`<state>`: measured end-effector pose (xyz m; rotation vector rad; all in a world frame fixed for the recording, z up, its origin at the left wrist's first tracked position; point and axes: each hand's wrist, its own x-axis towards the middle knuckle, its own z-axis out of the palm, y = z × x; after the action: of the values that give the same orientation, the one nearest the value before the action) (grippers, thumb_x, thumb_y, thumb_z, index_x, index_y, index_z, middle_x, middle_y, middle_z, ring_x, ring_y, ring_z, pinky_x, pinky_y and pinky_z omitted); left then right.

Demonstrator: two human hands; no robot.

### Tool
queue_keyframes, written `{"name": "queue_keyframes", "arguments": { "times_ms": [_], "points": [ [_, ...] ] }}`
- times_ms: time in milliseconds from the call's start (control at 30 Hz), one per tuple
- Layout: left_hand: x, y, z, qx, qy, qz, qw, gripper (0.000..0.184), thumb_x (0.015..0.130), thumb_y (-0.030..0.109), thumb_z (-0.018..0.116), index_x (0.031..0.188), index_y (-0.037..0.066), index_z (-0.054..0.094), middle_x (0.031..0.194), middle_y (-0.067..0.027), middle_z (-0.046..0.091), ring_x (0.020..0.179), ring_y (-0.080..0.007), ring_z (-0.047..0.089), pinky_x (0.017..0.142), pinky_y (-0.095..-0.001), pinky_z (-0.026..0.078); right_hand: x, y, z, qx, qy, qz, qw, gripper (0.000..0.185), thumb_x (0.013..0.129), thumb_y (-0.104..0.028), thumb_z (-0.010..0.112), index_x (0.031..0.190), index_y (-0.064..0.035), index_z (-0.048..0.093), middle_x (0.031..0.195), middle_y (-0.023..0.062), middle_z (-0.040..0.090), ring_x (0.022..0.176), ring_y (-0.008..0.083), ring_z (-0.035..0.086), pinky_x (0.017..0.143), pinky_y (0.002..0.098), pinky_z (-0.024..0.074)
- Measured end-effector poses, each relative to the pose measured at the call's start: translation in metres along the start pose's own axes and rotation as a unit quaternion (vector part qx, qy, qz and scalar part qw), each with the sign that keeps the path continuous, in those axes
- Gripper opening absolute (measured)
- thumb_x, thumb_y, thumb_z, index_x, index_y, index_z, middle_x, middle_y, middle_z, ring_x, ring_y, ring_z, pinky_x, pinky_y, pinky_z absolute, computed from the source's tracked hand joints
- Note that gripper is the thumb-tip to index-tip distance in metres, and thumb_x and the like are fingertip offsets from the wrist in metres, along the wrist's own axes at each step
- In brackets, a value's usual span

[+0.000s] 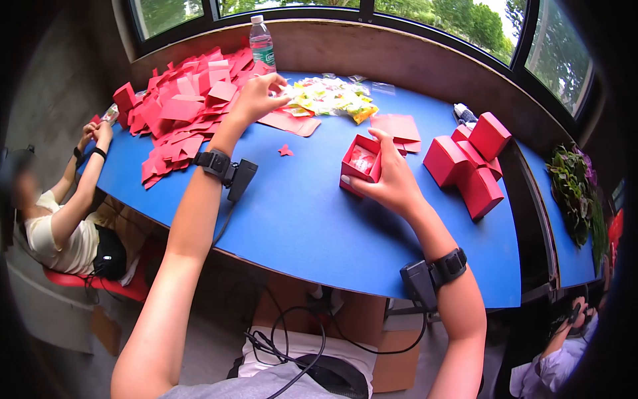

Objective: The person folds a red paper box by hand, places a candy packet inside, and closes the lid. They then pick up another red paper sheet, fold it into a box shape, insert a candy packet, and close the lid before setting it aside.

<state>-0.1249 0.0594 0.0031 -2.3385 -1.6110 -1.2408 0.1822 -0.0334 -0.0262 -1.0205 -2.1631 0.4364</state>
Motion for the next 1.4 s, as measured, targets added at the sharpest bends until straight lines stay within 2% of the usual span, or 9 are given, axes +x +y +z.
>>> {"name": "queue_keyframes", "arguments": {
  "times_ms": [100,267,500,700,767,967,1100,1167,1400],
  "points": [
    [-0.002,0.079,-0.002,-0.192,-0.105,0.022,0.976,0.034,0.074,0.029,0.073,0.092,0.001,0.062,0.084,-0.0111,0.067,0.081,-0.0199,0.065,0.075,-0.0328,0.050,0.000,0.003,0.001,0.017,-0.005,0.010,1.000,0.087,0.064,-0.028,0.078,0.131,-0.0056,0.028,0.114,0.0230,0.053,0.108,0.0343,0.055,0.092,0.0392,0.0435],
    [-0.036,0.138,0.030,-0.081,-0.127,0.218,0.964,0.024,0.073,0.024,0.069,0.080,0.004,0.058,0.077,-0.0119,0.061,0.077,-0.0282,0.060,0.070,-0.0381,0.047,0.002,-0.002,0.001,0.056,0.001,-0.003,0.998,0.086,0.066,-0.028,0.078,0.131,-0.0057,0.027,0.115,0.0225,0.053,0.108,0.0339,0.055,0.091,0.0393,0.0444],
    [-0.037,0.134,0.025,-0.040,-0.198,0.247,0.948,0.022,0.082,0.027,0.062,0.087,0.005,0.065,0.084,-0.0113,0.062,0.085,-0.0272,0.059,0.076,-0.0384,0.046,0.001,0.008,0.003,0.012,0.000,-0.015,1.000,0.089,0.066,-0.030,0.077,0.134,-0.0042,0.025,0.117,0.0229,0.052,0.109,0.0336,0.055,0.093,0.0393,0.0442],
    [-0.027,0.119,0.029,-0.121,-0.294,0.207,0.925,0.029,0.089,0.028,0.057,0.095,0.000,0.065,0.093,-0.0136,0.064,0.091,-0.0289,0.058,0.082,-0.0369,0.045,0.000,0.006,0.001,0.035,-0.013,0.003,0.999,0.089,0.066,-0.029,0.077,0.134,-0.0041,0.025,0.117,0.0230,0.052,0.110,0.0345,0.054,0.094,0.0397,0.0430],
    [-0.020,0.109,0.023,-0.170,-0.193,0.187,0.948,0.028,0.091,0.025,0.054,0.096,-0.001,0.063,0.098,-0.0156,0.063,0.093,-0.0302,0.058,0.083,-0.0364,0.045,0.000,0.006,0.002,0.021,0.002,-0.018,1.000,0.089,0.065,-0.028,0.078,0.133,-0.0038,0.025,0.115,0.0232,0.053,0.108,0.0336,0.055,0.093,0.0391,0.0438],
    [-0.013,-0.020,0.027,0.202,0.025,0.000,0.979,0.039,0.083,0.011,0.048,0.121,0.006,0.052,0.123,-0.0107,0.054,0.123,-0.0284,0.043,0.103,-0.0501,0.030,-0.001,0.000,0.000,0.023,-0.008,0.013,1.000,0.087,0.066,-0.030,0.078,0.133,-0.0064,0.028,0.114,0.0212,0.053,0.107,0.0306,0.054,0.094,0.0382,0.0431],
    [-0.022,-0.069,0.040,0.214,0.016,-0.028,0.976,0.040,0.084,0.014,0.048,0.124,0.011,0.051,0.124,-0.0081,0.055,0.132,-0.0304,0.032,0.107,-0.0601,0.018,0.000,0.001,-0.001,0.004,-0.007,0.002,1.000,0.090,0.065,-0.032,0.079,0.133,-0.0036,0.026,0.113,0.0233,0.054,0.106,0.0325,0.056,0.092,0.0383,0.0445],
    [-0.021,-0.061,0.036,0.244,-0.129,-0.075,0.958,0.045,0.082,0.013,0.052,0.128,0.016,0.049,0.130,-0.0098,0.050,0.134,-0.0362,0.027,0.104,-0.0650,0.015,0.000,0.000,0.000,-0.008,0.000,-0.021,1.000,0.090,0.065,-0.033,0.079,0.132,-0.0038,0.027,0.112,0.0228,0.054,0.105,0.0320,0.056,0.092,0.0381,0.0445],
    [-0.015,-0.036,0.023,0.235,-0.076,-0.073,0.966,0.027,0.074,0.023,0.066,0.097,0.009,0.064,0.092,-0.0079,0.065,0.098,-0.0240,0.059,0.101,-0.0640,0.019,0.000,-0.002,-0.002,0.019,-0.022,-0.028,0.999,0.092,0.063,-0.032,0.080,0.133,-0.0054,0.027,0.117,0.0220,0.051,0.109,0.0313,0.054,0.094,0.0378,0.0431]
  ]
}}
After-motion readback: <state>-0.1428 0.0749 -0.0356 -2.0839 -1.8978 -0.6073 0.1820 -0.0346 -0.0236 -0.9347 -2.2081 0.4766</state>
